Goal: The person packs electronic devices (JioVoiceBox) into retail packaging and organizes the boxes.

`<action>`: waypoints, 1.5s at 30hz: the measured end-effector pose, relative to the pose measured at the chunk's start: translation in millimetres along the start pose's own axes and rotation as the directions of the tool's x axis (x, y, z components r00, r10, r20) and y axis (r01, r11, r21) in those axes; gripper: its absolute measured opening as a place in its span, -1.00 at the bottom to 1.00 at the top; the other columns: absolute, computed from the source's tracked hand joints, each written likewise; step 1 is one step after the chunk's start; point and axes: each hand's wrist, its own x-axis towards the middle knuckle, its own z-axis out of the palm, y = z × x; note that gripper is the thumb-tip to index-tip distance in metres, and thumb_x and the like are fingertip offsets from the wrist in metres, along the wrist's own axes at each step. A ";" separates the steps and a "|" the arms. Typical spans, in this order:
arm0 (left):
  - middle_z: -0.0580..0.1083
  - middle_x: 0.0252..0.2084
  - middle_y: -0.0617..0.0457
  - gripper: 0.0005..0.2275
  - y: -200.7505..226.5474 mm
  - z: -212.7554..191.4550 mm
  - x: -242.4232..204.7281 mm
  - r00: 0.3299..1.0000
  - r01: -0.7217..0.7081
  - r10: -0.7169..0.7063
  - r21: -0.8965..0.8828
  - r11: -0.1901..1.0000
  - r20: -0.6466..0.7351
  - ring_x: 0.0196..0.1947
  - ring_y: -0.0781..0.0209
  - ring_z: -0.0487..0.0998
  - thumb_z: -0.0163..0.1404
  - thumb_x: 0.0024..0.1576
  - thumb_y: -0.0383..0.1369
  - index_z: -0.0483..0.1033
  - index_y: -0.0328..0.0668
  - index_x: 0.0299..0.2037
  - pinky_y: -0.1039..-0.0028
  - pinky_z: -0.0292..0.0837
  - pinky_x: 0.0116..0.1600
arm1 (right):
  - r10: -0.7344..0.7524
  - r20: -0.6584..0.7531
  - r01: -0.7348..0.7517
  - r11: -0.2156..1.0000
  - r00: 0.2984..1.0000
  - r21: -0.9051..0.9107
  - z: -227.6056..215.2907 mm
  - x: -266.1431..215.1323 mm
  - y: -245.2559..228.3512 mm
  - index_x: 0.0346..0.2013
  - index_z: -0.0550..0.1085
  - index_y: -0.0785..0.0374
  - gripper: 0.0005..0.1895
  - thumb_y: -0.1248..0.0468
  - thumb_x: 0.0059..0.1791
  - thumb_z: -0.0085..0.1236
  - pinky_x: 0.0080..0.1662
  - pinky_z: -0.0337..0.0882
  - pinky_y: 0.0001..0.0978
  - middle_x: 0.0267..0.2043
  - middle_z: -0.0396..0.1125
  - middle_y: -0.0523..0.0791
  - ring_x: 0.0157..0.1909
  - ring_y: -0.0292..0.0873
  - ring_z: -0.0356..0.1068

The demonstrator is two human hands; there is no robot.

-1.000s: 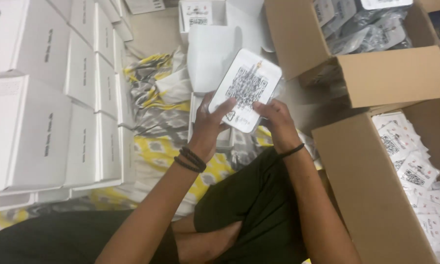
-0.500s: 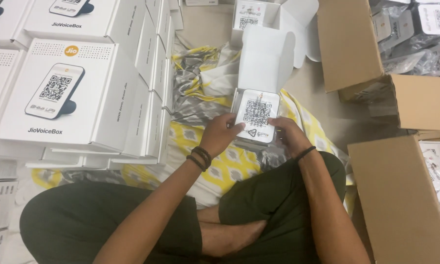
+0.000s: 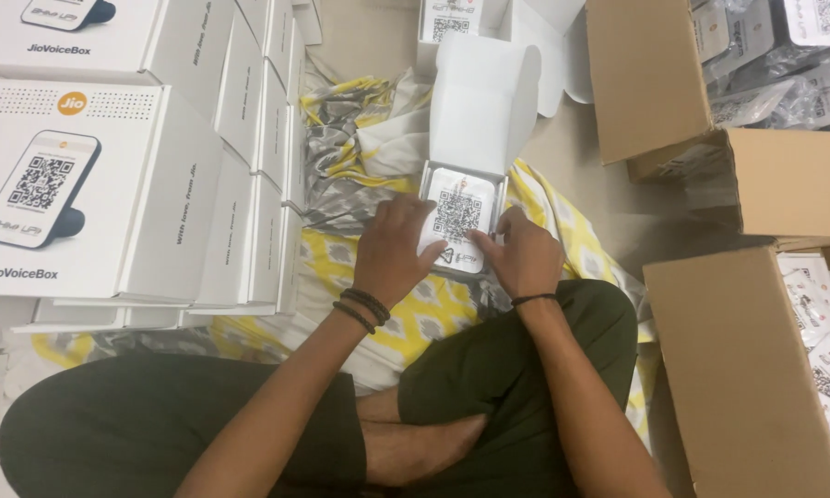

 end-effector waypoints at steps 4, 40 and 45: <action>0.40 0.13 -0.03 -0.59 -5.9 7.4 6.8 0.924 -0.380 0.374 0.082 0.921 0.081 0.19 -0.09 0.36 0.24 0.01 -0.20 0.52 -0.10 0.06 0.08 0.33 0.18 | -0.149 -0.099 0.161 0.979 0.984 0.126 -9.9 -11.0 7.3 -0.33 0.48 0.25 -0.56 -0.03 -0.16 0.42 -0.25 0.40 -0.10 -0.38 0.40 -0.05 -0.32 0.05 0.44; 0.39 0.26 -0.04 -0.70 374.9 236.9 -25.2 0.494 -0.750 0.858 -0.432 0.501 0.138 0.29 -0.08 0.34 0.07 0.16 -0.34 0.49 -0.15 0.10 0.14 0.27 0.32 | 0.228 -0.392 -0.230 0.972 0.891 0.044 -167.3 -147.4 427.5 0.05 0.54 0.16 -0.68 0.38 -0.01 0.11 0.20 0.34 -0.06 0.08 0.44 0.00 0.15 0.14 0.37; 0.43 0.19 -0.03 -0.68 379.3 282.7 -42.4 0.518 -0.694 0.826 -0.455 0.558 0.224 0.22 -0.05 0.37 0.06 0.10 -0.34 0.53 -0.12 0.07 0.13 0.30 0.21 | 0.173 -0.078 -0.179 0.981 0.982 -0.078 -138.9 -166.7 463.3 0.12 0.43 0.13 -0.21 0.20 -0.39 0.50 0.15 0.35 -0.06 0.13 0.34 0.06 0.15 0.13 0.32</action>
